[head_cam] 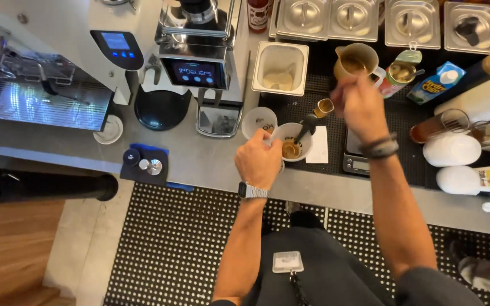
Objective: The person scoops a white substance into two cups, adds a yellow liquid, and pours a brown liquid from a pitcher. They then use a handheld frother to mix the contents of both cups and finally add ice from a bin.
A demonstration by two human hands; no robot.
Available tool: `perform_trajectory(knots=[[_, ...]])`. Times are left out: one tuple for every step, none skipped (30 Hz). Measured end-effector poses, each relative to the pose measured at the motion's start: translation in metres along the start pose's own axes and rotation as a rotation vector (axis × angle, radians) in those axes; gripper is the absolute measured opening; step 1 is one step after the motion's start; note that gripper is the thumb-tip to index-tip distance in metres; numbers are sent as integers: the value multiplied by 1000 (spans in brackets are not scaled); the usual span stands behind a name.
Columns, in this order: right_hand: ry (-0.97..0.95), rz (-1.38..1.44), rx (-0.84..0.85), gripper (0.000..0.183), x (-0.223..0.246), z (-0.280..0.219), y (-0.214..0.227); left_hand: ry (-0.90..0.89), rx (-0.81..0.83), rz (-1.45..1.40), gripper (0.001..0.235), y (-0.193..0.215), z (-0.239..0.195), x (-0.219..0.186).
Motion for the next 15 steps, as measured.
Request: perform_trajectory(knots=[[-93, -217, 5, 24, -4, -19, 2, 11, 16, -3, 13, 1, 1, 2], [-89, -218, -7, 24, -15, -31, -18, -1, 14, -2, 13, 3, -1, 4], [-134, -7, 113, 34, -27, -42, -38, 13, 9, -1, 14, 4, -2, 6], [-174, 203, 236, 58, -40, -52, -57, 28, 4, -3, 15, 5, -2, 6], [-168, 201, 228, 58, -44, -49, -74, 18, 1, -4, 15, 5, 0, 7], [-77, 130, 104, 53, -48, -47, -91, 30, 5, 10, 15, 6, 0, 9], [15, 60, -18, 48, -53, -46, -108, 41, 9, 24, 15, 5, 1, 11], [12, 64, -22, 48, -60, -45, -112, 40, 14, 29, 15, 6, -1, 9], [20, -12, -53, 39, -68, -43, -115, 27, 9, 30, 14, 7, -3, 6], [37, -88, -83, 32, -75, -35, -118, 12, -4, 32, 13, 9, -1, 3], [42, -85, -87, 32, -55, -37, -106, 7, -9, 36, 13, 12, -5, 1], [70, -51, -87, 30, -36, -37, -90, -23, -4, 57, 12, 12, -6, -3], [99, -17, -86, 29, -18, -37, -74, -53, 1, 78, 11, 13, -7, -8], [109, -16, -84, 29, 11, -31, -45, -54, -9, 79, 11, 16, -11, -16], [210, 55, -66, 20, 40, -24, -15, -71, 17, 58, 11, 19, -15, -25]])
Point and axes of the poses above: each hand's wrist, its own z-axis towards the middle knuckle, its own y-axis out of the back of the hand, x = y × z, the point moved 1 cm from there along z, towards the middle knuckle, and after that the axes turned 15 degrees about x, right-handed, at the moved point
